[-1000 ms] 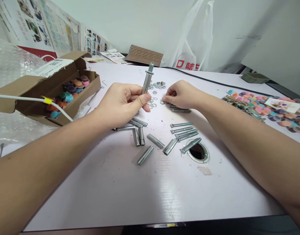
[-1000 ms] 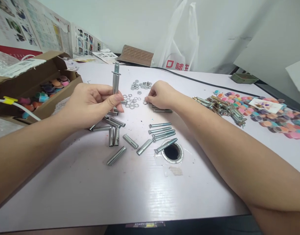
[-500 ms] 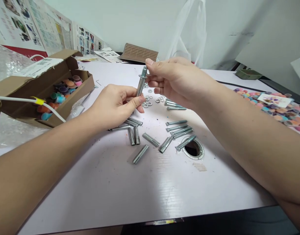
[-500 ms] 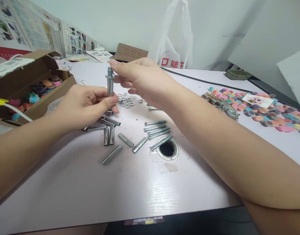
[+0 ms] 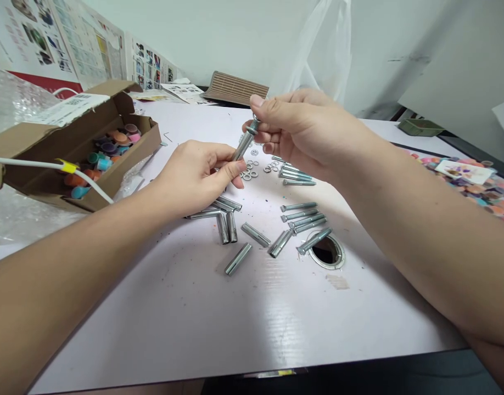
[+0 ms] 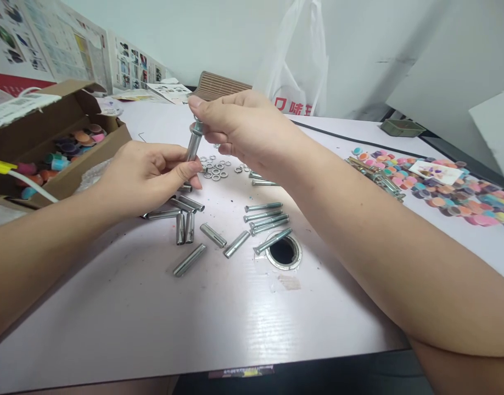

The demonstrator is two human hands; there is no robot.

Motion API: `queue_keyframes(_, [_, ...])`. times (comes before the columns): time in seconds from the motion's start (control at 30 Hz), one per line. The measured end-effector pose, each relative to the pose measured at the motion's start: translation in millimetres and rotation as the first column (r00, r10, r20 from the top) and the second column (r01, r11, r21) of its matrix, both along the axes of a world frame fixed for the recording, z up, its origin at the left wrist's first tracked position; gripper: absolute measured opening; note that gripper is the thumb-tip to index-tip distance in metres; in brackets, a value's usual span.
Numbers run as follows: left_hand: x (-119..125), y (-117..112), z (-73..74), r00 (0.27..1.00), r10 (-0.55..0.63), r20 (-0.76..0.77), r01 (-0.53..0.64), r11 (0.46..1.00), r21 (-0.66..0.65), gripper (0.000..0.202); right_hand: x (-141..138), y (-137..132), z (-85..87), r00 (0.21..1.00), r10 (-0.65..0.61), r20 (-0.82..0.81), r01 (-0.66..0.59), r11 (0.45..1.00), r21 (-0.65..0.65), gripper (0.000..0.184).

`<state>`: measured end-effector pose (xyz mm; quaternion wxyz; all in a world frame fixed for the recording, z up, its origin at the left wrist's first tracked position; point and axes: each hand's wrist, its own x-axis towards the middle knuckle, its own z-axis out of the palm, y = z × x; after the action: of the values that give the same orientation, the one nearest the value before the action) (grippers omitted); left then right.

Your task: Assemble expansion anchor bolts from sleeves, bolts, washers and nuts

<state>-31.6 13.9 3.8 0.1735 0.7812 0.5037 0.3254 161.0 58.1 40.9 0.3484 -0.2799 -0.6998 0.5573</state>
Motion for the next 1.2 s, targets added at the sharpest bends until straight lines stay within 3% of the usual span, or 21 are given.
queue_keyframes(0.17, [2, -2, 0.9, 0.999, 0.028, 0.015, -0.028, 1.000, 0.004, 0.025, -1, -1, 0.7, 0.999, -0.027, 0.033, 0.027, 1.000, 0.006, 0.044])
queue_keyframes(0.27, [3, -2, 0.8, 0.998, 0.055, 0.012, -0.055, 0.998, 0.011, 0.028, -3, -4, 1.2, 0.980, -0.161, 0.113, 0.143, 0.978, 0.149, 0.037])
queue_keyframes(0.37, [3, -2, 0.9, 0.998, 0.066, 0.007, -0.066, 0.998, 0.007, 0.030, -7, -7, 0.9, 0.915, -0.361, 0.179, 0.267, 0.876, 0.401, 0.035])
queue_keyframes(0.43, [3, -1, 1.3, 0.997, 0.073, 0.005, -0.073, 0.997, 0.010, 0.030, -9, -9, 1.0, 0.883, -0.430, 0.188, 0.285, 0.809, 0.514, 0.036])
queue_keyframes(0.6, [3, -3, 1.4, 0.994, 0.101, 0.029, -0.101, 0.995, 0.016, 0.032, -6, -9, 6.7, 0.894, -0.420, 0.159, 0.228, 0.729, 0.645, 0.043])
queue_keyframes(0.77, [1, -1, 1.5, 0.990, 0.093, 0.104, -0.093, 0.996, -0.005, 0.035, 6, 6, 5.4, 0.857, -0.476, 0.198, 0.260, 0.732, 0.630, 0.042])
queue_keyframes(0.93, [1, -1, 8.0, 0.970, 0.120, 0.211, -0.099, 0.989, -0.105, 0.037, 18, 37, -7.2, 0.709, -0.549, 0.443, 0.223, 0.770, 0.597, 0.033])
queue_keyframes(1.13, [-3, 2, 5.2, 0.941, 0.104, 0.322, -0.036, 0.977, -0.210, 0.041, 24, 86, -11.1, 0.538, -0.610, 0.581, 0.251, 0.774, 0.581, 0.015])
queue_keyframes(1.2, [-4, 3, 2.6, 0.950, 0.093, 0.299, -0.028, 0.977, -0.214, 0.042, 24, 98, -16.1, 0.524, -0.590, 0.614, 0.230, 0.792, 0.565, 0.011])
